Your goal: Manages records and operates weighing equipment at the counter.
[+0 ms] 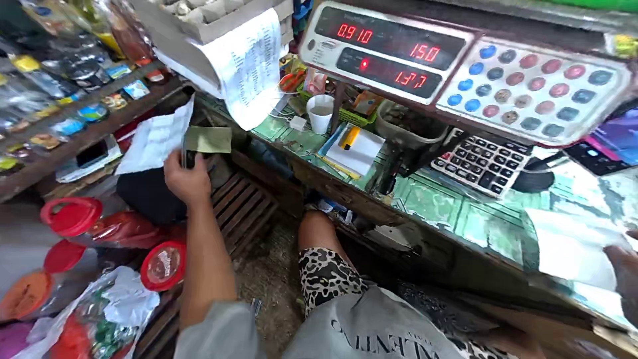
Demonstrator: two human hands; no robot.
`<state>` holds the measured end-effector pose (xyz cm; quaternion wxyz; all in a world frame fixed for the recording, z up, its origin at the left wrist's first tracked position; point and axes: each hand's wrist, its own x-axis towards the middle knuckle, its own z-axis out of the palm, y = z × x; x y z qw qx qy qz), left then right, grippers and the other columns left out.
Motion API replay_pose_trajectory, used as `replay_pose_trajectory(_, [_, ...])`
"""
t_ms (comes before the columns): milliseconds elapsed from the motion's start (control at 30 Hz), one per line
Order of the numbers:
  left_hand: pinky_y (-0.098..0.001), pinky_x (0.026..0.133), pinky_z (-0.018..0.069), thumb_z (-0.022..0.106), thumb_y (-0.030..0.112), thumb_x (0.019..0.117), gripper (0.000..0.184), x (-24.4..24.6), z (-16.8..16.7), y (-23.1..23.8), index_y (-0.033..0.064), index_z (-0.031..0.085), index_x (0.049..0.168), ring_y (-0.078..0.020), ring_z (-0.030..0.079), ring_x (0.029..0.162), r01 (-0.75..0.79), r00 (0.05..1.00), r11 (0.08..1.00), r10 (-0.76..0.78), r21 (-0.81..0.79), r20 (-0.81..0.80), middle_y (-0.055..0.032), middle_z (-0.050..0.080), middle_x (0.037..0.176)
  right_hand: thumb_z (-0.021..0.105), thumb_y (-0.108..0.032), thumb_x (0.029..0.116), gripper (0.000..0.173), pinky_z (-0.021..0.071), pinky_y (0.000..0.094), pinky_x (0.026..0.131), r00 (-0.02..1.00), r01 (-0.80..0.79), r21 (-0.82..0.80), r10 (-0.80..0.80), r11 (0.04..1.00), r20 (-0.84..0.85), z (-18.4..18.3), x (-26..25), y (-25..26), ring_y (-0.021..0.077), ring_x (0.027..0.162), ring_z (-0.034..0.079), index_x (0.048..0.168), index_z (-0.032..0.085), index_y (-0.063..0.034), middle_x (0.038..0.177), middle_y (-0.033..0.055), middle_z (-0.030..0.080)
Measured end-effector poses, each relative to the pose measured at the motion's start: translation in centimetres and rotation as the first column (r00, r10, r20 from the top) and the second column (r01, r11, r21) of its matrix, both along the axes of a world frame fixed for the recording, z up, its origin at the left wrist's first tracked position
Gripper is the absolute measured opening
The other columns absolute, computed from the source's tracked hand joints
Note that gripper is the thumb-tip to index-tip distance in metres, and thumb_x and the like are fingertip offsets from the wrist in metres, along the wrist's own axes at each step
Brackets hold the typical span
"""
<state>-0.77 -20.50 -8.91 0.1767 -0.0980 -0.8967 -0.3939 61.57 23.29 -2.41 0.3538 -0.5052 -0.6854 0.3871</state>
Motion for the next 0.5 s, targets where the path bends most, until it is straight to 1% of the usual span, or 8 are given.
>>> replay_pose_trajectory(67, [-0.0433, 0.108, 0.0504, 0.060, 0.032, 0.1037, 0.045, 5.8, -3.3, 1.1, -0.0040, 0.063, 0.130, -0.0297, 0.064, 0.124, 0.072, 0.996, 0.990, -0.065, 0.125, -0.057, -0.0243, 0.065, 0.131, 0.066, -0.012, 0.0934, 0.051, 0.0556, 0.0195, 0.074, 0.998, 0.039, -0.002, -0.039, 0.999, 0.045, 0.1, 0.1, -0.7, -0.0031, 0.080, 0.061, 0.140, 0.048, 0.0000, 0.111, 0.0032, 0.063])
replay_pose_trajectory(100, [-0.0401, 0.108, 0.0497, 0.056, 0.025, 0.1059, 0.043, 9.5, -4.1, 2.5, -0.0109, 0.062, 0.128, -0.0305, 0.064, 0.123, 0.129, 0.991, 0.975, -0.122, 0.179, -0.048, -0.0290, 0.064, 0.129, 0.068, -0.013, 0.0941, 0.049, 0.0567, 0.0220, 0.072, 0.996, 0.063, -0.009, -0.062, 0.998, 0.062, 0.5, -0.6, -1.3, -0.0009, 0.077, 0.062, 0.139, 0.049, -0.0012, 0.104, 0.0034, 0.064])
replay_pose_trajectory(167, [-0.0333, 0.104, 0.0500, 0.050, 0.019, 0.1083, 0.041, 16.7, -4.7, 5.7, -0.0179, 0.059, 0.125, -0.0244, 0.065, 0.115, 0.237, 0.969, 0.931, -0.248, 0.279, 0.004, -0.0297, 0.065, 0.123, 0.068, -0.011, 0.0956, 0.044, 0.0585, 0.0373, 0.072, 0.984, 0.106, 0.003, -0.106, 0.994, 0.142, 0.2, -1.4, -0.9, 0.0140, 0.075, 0.066, 0.136, 0.053, -0.0013, 0.095, 0.0114, 0.068])
replay_pose_trajectory(233, [-0.0199, 0.079, 0.0525, 0.043, 0.019, 0.1103, 0.035, 23.1, -6.0, 9.0, -0.0112, 0.060, 0.117, -0.0025, 0.062, 0.087, 0.430, 0.881, 0.818, -0.473, 0.383, 0.020, -0.0083, 0.067, 0.102, 0.071, -0.015, 0.0925, 0.041, 0.0583, 0.0539, 0.084, 0.931, 0.102, 0.152, -0.148, 0.983, 0.334, -0.4, -0.2, 0.1, 0.0286, 0.092, 0.071, 0.130, 0.063, -0.0021, 0.106, 0.0166, 0.073])
replay_pose_trajectory(300, [-0.0155, 0.064, 0.0545, 0.042, 0.022, 0.1104, 0.034, 29.7, -5.5, 12.3, -0.0034, 0.063, 0.112, 0.0043, 0.062, 0.072, 0.653, 0.643, 0.576, -0.765, 0.491, 0.042, 0.0055, 0.067, 0.090, 0.073, -0.019, 0.0919, 0.035, 0.0529, 0.0578, 0.098, 0.885, 0.022, 0.361, -0.186, 0.932, 0.426, 0.3, 1.0, -0.1, 0.0337, 0.116, 0.064, 0.124, 0.069, -0.0054, 0.125, 0.0165, 0.067])
replay_pose_trajectory(400, [-0.0157, 0.053, 0.0493, 0.045, 0.020, 0.1078, 0.030, 37.6, -2.4, 17.1, 0.0022, 0.069, 0.113, 0.0016, 0.058, 0.060, 0.710, 0.092, 0.224, -0.970, 0.668, 0.227, 0.0079, 0.065, 0.075, 0.069, -0.009, 0.0917, 0.008, 0.0597, 0.0429, 0.079, 0.958, -0.116, 0.419, -0.010, 0.900, 0.286, 1.4, 2.3, -4.6, 0.0225, 0.095, 0.067, 0.098, 0.071, -0.0044, 0.104, 0.0114, 0.067])
replay_pose_trajectory(467, [-0.0164, 0.049, 0.0424, 0.045, 0.017, 0.1065, 0.028, 40.8, -0.5, 20.0, 0.0027, 0.065, 0.121, -0.0011, 0.051, 0.056, 0.563, -0.255, 0.162, -0.899, 0.810, 0.357, 0.0043, 0.061, 0.073, 0.069, -0.011, 0.0939, 0.007, 0.0595, 0.0336, 0.082, 0.938, -0.341, 0.236, 0.313, 0.910, 0.151, 0.9, 3.1, -8.6, 0.0126, 0.092, 0.067, 0.095, 0.074, -0.0063, 0.097, 0.0046, 0.070])
replay_pose_trajectory(500, [-0.0175, 0.049, 0.0410, 0.046, 0.013, 0.1044, 0.028, 42.2, 0.1, 21.2, 0.0016, 0.063, 0.124, -0.0026, 0.050, 0.056, 0.542, -0.373, 0.154, -0.837, 0.826, 0.400, 0.0020, 0.060, 0.075, 0.069, -0.012, 0.0951, 0.011, 0.0580, 0.0325, 0.086, 0.911, -0.410, 0.173, 0.394, 0.896, 0.120, 0.2, 3.4, -10.6, 0.0118, 0.093, 0.067, 0.101, 0.076, -0.0066, 0.097, 0.0045, 0.071])
